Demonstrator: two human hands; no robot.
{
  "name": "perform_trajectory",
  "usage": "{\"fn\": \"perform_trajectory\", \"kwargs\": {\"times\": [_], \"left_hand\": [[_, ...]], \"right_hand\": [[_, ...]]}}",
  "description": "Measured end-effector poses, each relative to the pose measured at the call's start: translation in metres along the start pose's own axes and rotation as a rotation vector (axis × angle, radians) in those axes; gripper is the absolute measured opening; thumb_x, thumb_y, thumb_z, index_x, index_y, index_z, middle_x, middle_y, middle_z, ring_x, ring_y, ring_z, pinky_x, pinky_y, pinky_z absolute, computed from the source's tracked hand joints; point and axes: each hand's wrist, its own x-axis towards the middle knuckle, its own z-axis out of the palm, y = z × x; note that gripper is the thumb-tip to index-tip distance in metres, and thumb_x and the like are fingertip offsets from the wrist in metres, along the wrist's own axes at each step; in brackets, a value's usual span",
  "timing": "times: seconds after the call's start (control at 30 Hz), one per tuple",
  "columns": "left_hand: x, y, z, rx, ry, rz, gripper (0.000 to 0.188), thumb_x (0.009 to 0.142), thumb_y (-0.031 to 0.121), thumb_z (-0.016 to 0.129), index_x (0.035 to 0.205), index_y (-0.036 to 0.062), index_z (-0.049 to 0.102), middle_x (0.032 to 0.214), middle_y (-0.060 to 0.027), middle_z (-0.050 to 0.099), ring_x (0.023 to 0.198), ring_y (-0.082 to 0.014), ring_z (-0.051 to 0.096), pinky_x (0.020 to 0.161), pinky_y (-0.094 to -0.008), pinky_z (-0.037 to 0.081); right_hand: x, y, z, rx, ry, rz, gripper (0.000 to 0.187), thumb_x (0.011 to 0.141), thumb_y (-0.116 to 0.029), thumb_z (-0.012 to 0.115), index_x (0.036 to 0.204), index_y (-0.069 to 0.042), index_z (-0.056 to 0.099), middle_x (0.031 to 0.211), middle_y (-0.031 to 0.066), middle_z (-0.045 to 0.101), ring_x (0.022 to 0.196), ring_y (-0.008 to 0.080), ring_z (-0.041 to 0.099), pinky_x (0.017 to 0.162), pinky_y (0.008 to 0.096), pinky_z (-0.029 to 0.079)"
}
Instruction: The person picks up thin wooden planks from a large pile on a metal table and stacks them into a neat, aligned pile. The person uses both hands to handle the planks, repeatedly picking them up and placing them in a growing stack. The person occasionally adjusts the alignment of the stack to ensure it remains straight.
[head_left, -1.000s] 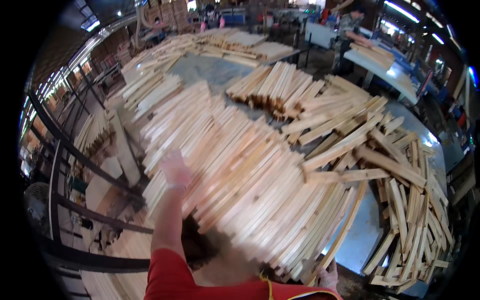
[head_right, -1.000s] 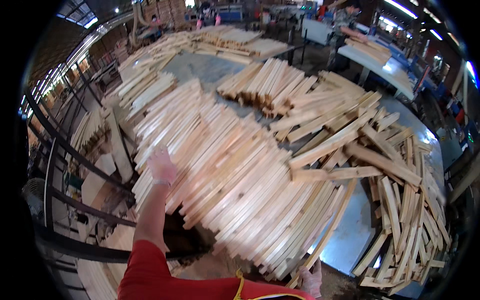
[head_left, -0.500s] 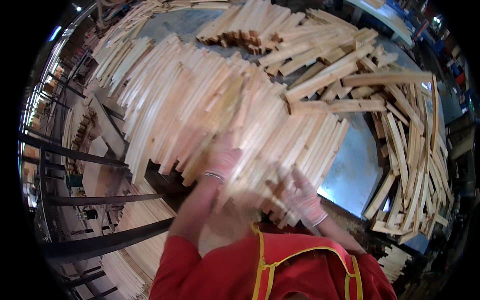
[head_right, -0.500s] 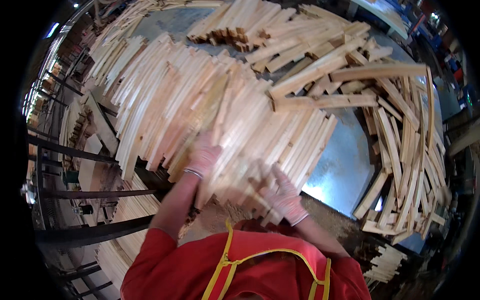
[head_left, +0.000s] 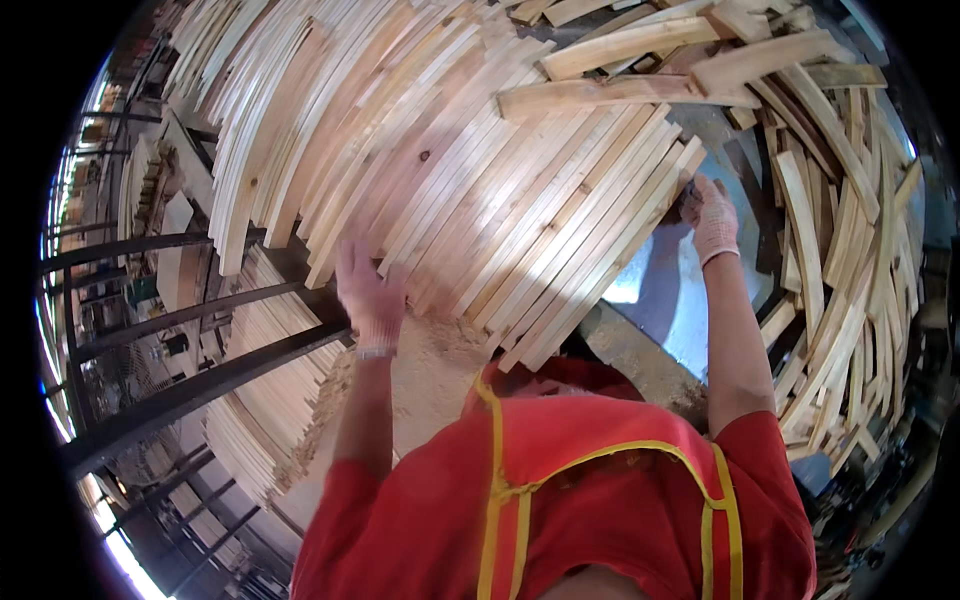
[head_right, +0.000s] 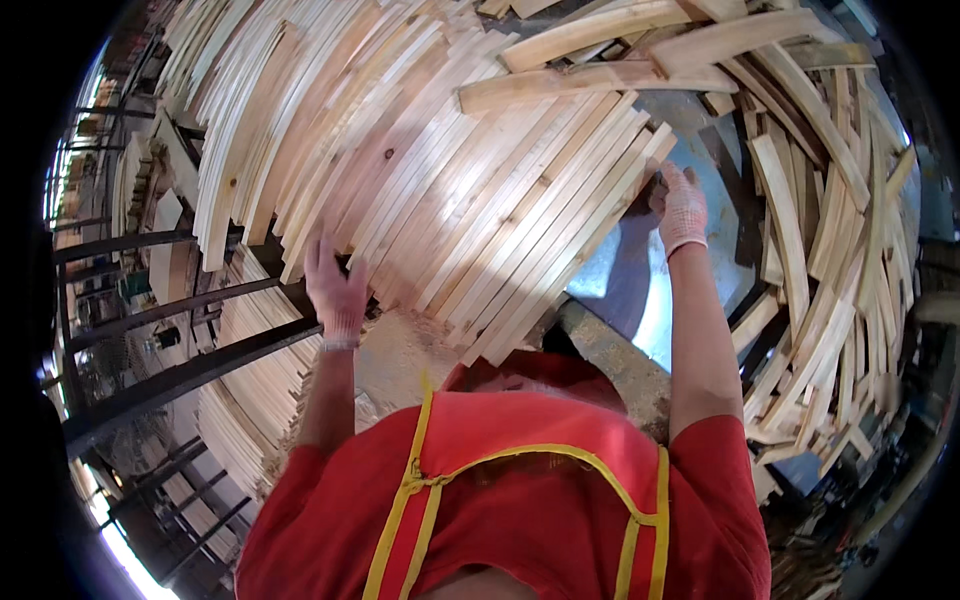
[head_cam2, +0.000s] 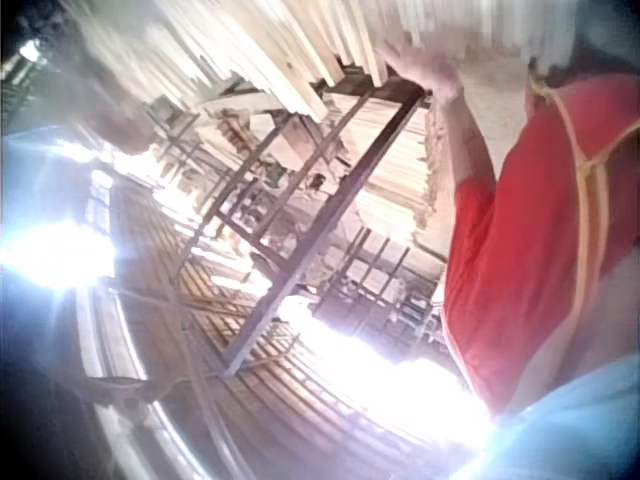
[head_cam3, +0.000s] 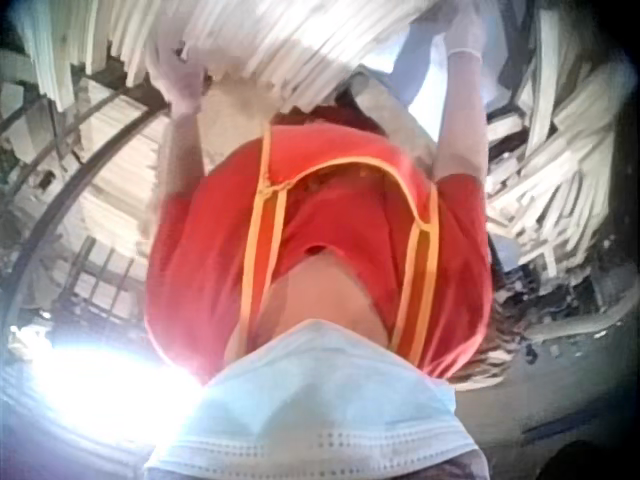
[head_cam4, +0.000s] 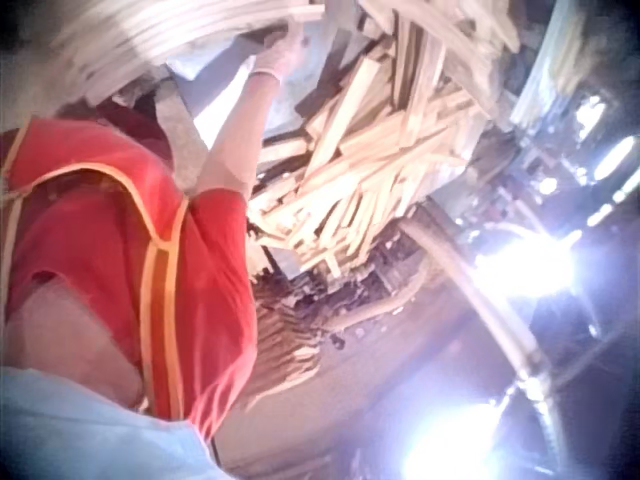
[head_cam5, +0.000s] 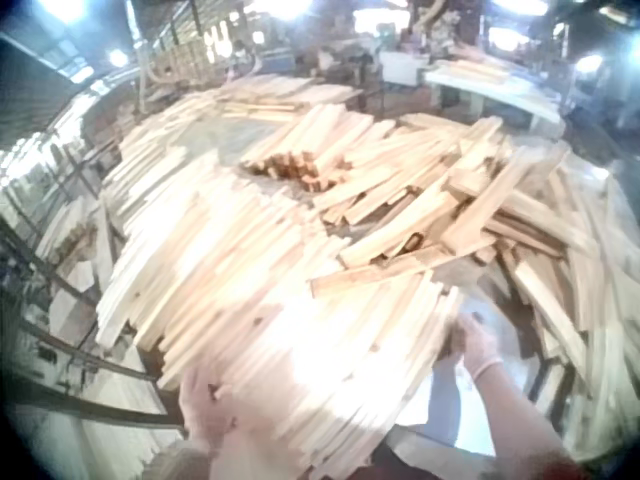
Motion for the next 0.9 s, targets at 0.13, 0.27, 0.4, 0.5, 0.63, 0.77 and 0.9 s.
{"fn": "perform_trajectory", "kwargs": {"times": [0.13, 0.27, 0.4, 0.5, 0.63, 0.77, 0.9], "left_hand": [[-0.093, -0.069, 0.041, -0.147, 0.371, -0.485, 0.059, 0.095, 0.030, 0.075, 0.141, -0.0027, 0.058, 0.141, -0.0139, 0.061, 0.129, -0.0318, 0.058, 0.104, -0.0412, 0.052], [-0.098, -0.078, 0.060, -1.263, 0.250, -1.062, 0.054, 0.101, 0.042, 0.067, 0.138, 0.0022, 0.063, 0.134, -0.0093, 0.066, 0.121, -0.0260, 0.063, 0.101, -0.0379, 0.053], [-0.080, -0.036, 0.081, -1.579, 0.289, -0.962, 0.040, 0.104, 0.042, 0.062, 0.125, 0.0085, 0.068, 0.112, -0.0062, 0.071, 0.102, -0.0187, 0.067, 0.089, -0.0329, 0.054], [-0.125, -0.026, 0.077, -1.420, 0.026, -1.015, 0.038, 0.105, 0.042, 0.063, 0.123, 0.0099, 0.070, 0.111, -0.0059, 0.072, 0.100, -0.0181, 0.067, 0.086, -0.0317, 0.054], [-0.118, -0.010, 0.050, -0.497, -0.857, -0.386, 0.059, 0.101, 0.040, 0.069, 0.147, 0.0043, 0.058, 0.129, -0.0140, 0.070, 0.110, -0.0251, 0.069, 0.099, -0.0391, 0.053], [-0.051, 0.020, 0.086, -0.575, -0.834, -0.285, 0.088, 0.096, 0.041, 0.073, 0.164, 0.0043, 0.033, 0.147, -0.0239, 0.060, 0.133, -0.0338, 0.061, 0.113, -0.0416, 0.046], [-0.031, 0.079, 0.122, -0.836, -0.757, -0.227, 0.104, 0.089, 0.024, 0.080, 0.170, 0.0051, 0.018, 0.147, -0.0230, 0.060, 0.133, -0.0306, 0.060, 0.116, -0.0398, 0.044]], "right_hand": [[-0.012, 0.000, 0.019, -0.111, -0.204, -0.010, 0.073, 0.098, -0.026, 0.075, 0.156, 0.003, 0.042, 0.113, 0.0073, 0.070, 0.096, 0.0193, 0.067, 0.088, 0.0353, 0.055], [-0.011, 0.025, -0.019, 0.262, -0.361, 0.124, 0.080, 0.099, -0.025, 0.074, 0.163, 0.001, 0.034, 0.125, 0.0103, 0.068, 0.105, 0.0201, 0.066, 0.088, 0.0350, 0.056], [-0.063, 0.051, -0.031, -0.005, -0.382, 0.088, 0.088, 0.100, -0.028, 0.075, 0.166, 0.003, 0.026, 0.126, 0.0114, 0.067, 0.106, 0.0190, 0.065, 0.092, 0.0356, 0.054], [-0.102, 0.048, -0.011, -0.312, -0.328, -0.016, 0.100, 0.096, -0.030, 0.079, 0.165, 0.011, 0.019, 0.138, 0.0205, 0.063, 0.123, 0.0265, 0.062, 0.108, 0.0369, 0.048], [-0.083, 0.072, -0.029, -0.342, -0.098, -0.195, 0.098, 0.094, -0.037, 0.080, 0.163, 0.008, 0.027, 0.143, 0.0227, 0.063, 0.128, 0.0278, 0.062, 0.108, 0.0373, 0.049], [-0.107, 0.024, -0.014, -0.732, -0.077, -0.024, 0.093, 0.090, -0.054, 0.078, 0.153, 0.007, 0.046, 0.133, 0.0264, 0.070, 0.124, 0.0346, 0.068, 0.105, 0.0399, 0.052], [-0.115, 0.055, -0.021, -0.808, 0.021, -0.072, 0.079, 0.090, -0.055, 0.077, 0.140, 0.004, 0.061, 0.121, 0.0242, 0.076, 0.111, 0.0338, 0.074, 0.098, 0.0405, 0.056]]}}
